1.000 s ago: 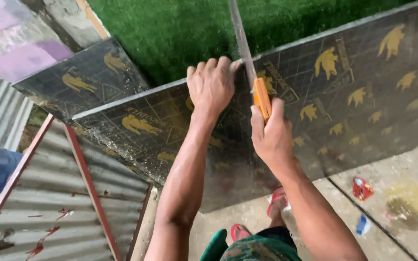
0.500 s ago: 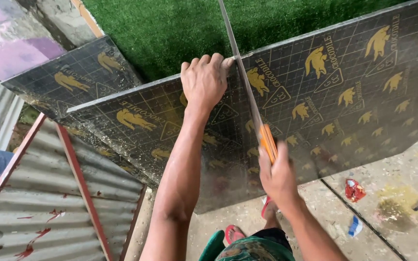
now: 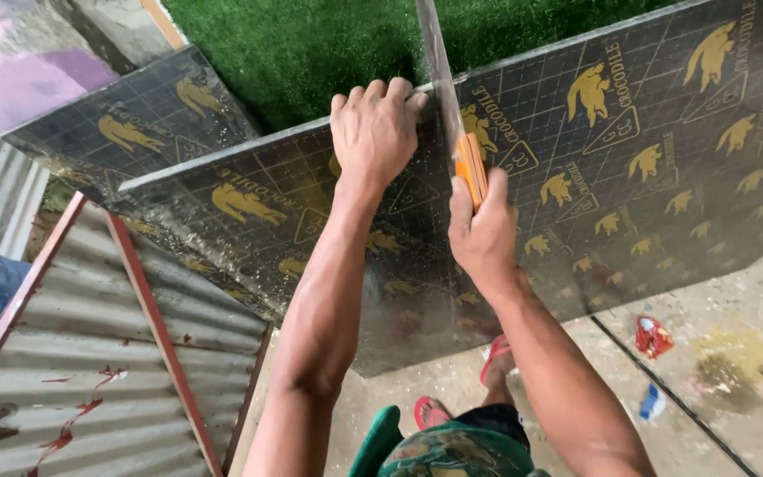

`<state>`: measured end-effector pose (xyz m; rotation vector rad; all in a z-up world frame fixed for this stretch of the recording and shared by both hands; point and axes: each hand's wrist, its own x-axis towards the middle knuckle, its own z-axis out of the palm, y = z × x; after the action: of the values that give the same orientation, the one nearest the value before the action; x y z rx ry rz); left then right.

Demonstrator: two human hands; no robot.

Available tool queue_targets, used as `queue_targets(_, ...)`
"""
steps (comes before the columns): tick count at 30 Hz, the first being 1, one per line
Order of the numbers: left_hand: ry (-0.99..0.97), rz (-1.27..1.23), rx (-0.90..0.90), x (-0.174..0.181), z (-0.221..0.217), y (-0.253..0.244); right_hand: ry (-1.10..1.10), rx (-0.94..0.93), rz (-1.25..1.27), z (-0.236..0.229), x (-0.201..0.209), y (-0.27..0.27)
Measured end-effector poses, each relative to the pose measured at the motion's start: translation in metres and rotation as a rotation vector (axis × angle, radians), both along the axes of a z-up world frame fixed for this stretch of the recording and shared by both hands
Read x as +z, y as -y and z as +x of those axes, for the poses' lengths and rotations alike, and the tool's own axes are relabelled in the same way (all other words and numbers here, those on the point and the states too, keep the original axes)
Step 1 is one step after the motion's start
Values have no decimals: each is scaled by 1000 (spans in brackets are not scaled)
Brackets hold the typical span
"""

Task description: Using a manual hand saw to cut through a large sheet of dark-colored plywood

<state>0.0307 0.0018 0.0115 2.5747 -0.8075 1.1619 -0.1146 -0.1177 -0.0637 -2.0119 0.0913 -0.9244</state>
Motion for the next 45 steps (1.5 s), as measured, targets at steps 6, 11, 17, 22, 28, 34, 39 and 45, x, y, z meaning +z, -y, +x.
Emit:
queue_targets(6,-43,29,-14,-12,-3,-5,-267,56,18,-58,-21,6)
queue_targets(11,-14,-1,-15,-6,0,2,-448,-65,80,-161,-117,13)
queue_targets(17,-44,-16,34,-10,-5,2,-346,-20,100,-91,-56,6)
queue_targets(22,-12,-7,30,-3,0,1,17,-1,-41,1,10,10)
queue_targets(28,1,-10,-21,-12,-1,-2,-242,-22,-58,-77,-35,10)
queue_targets(34,-22,-14,19,-8,-3,4,-468,-148,61,-178,-129,17)
queue_targets(39,-73,12,56,-7,-8,3,-76,84,15,-62,-53,11)
queue_targets(45,-21,33,35,-5,-4,1,-14,32,-51,-13,-13,6)
